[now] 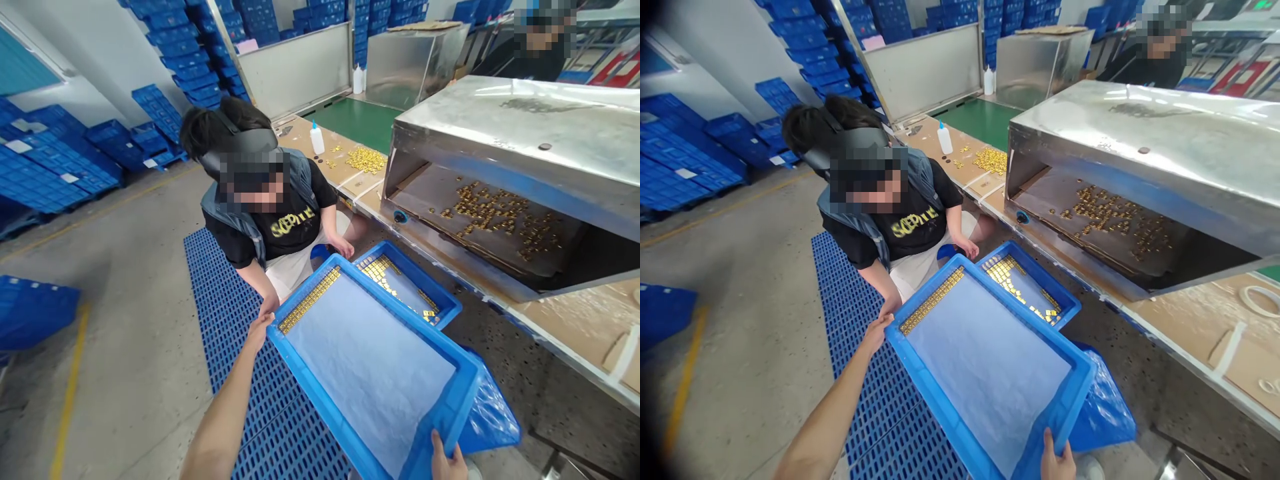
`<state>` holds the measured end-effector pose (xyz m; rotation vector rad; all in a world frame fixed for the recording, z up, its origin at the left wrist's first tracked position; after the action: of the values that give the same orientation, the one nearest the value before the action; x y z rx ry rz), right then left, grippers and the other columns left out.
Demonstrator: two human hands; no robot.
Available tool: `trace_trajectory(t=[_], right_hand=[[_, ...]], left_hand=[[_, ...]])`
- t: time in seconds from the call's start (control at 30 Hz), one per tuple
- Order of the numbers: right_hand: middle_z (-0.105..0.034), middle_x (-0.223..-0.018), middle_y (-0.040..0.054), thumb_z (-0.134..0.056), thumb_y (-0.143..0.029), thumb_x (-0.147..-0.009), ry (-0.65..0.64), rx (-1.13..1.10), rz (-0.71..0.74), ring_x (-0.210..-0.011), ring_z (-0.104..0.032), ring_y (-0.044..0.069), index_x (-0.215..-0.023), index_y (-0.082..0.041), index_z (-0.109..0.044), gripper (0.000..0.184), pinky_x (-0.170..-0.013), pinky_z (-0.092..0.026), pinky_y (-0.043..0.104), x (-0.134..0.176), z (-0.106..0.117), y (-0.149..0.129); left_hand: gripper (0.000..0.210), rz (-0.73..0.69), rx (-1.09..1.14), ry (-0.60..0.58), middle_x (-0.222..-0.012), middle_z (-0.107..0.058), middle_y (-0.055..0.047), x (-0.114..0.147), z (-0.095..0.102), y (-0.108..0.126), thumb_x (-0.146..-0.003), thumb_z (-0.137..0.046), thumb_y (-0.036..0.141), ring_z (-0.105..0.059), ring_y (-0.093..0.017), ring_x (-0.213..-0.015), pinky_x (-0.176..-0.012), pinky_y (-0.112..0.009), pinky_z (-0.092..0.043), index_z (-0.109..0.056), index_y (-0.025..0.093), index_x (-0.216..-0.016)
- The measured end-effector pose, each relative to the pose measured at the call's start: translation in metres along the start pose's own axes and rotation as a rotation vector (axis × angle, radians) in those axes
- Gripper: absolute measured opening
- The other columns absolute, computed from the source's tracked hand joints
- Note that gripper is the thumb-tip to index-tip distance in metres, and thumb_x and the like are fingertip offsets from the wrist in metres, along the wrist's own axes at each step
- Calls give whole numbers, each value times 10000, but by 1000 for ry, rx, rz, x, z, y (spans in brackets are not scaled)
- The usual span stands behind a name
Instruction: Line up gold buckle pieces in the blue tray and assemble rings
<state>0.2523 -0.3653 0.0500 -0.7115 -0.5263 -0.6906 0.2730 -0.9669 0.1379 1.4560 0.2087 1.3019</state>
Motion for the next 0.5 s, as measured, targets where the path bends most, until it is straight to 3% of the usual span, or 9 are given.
trace_trajectory(t=[0.13, 0.23, 0.3, 0.4, 0.5], right_hand=[[-737, -1042, 236, -525, -823, -509, -35, -138, -63, -1238, -613, 516, -915, -246, -602, 709, -1010, -530, 544, 13, -1, -11], [-718, -1139, 263, -562, -882, -438, -99, -224, -26, -1287, -581, 517, -1010, -199, -588, 891, -1074, -500, 527, 25, -1, -24], [-699, -1233, 249, -579, -913, -440, -143, -276, 29, -1317, -577, 473, -1125, -173, -573, 1009, -1082, -512, 465, 36, 1, -34], [-694, -1273, 205, -591, -944, -434, -215, -344, 95, -1305, -609, 408, -1240, -158, -555, 1126, -1033, -553, 369, 54, 10, -47], [-722, -1180, 183, -621, -938, -399, -238, -362, 115, -1223, -665, 411, -1332, -146, -536, 1227, -971, -583, 375, 67, 33, -53]], left_hand=[[286, -56, -31, 79, -851, -709, -12, 0, 7, 17, -983, -678, 393, -684, -162, -777, -774, -340, -577, -681, 131, -869], [333, -115, -41, 147, -805, -704, -8, 22, 22, 32, -912, -741, 448, -676, -180, -813, -831, -363, -548, -674, 147, -785], [379, -151, -39, 170, -767, -701, -9, 53, 33, 39, -750, -855, 502, -665, -208, -871, -880, -365, -516, -675, 170, -712], [489, -181, -25, 160, -755, -713, -15, 122, 42, 36, -461, -944, 579, -648, -270, -967, -930, -366, -483, -699, 206, -662], [573, -162, -10, 125, -839, -753, -50, 202, 41, 20, -359, -932, 650, -638, -323, -1025, -965, -409, -473, -729, 219, -678]])
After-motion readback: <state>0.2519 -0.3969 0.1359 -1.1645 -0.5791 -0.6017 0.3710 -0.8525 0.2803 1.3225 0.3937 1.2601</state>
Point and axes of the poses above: each hand's wrist, its own x-axis away from the middle knuckle, its own z-axis out of the back of the hand, y = z × x, the point moved 4 cm from there along -x, towards the middle knuckle
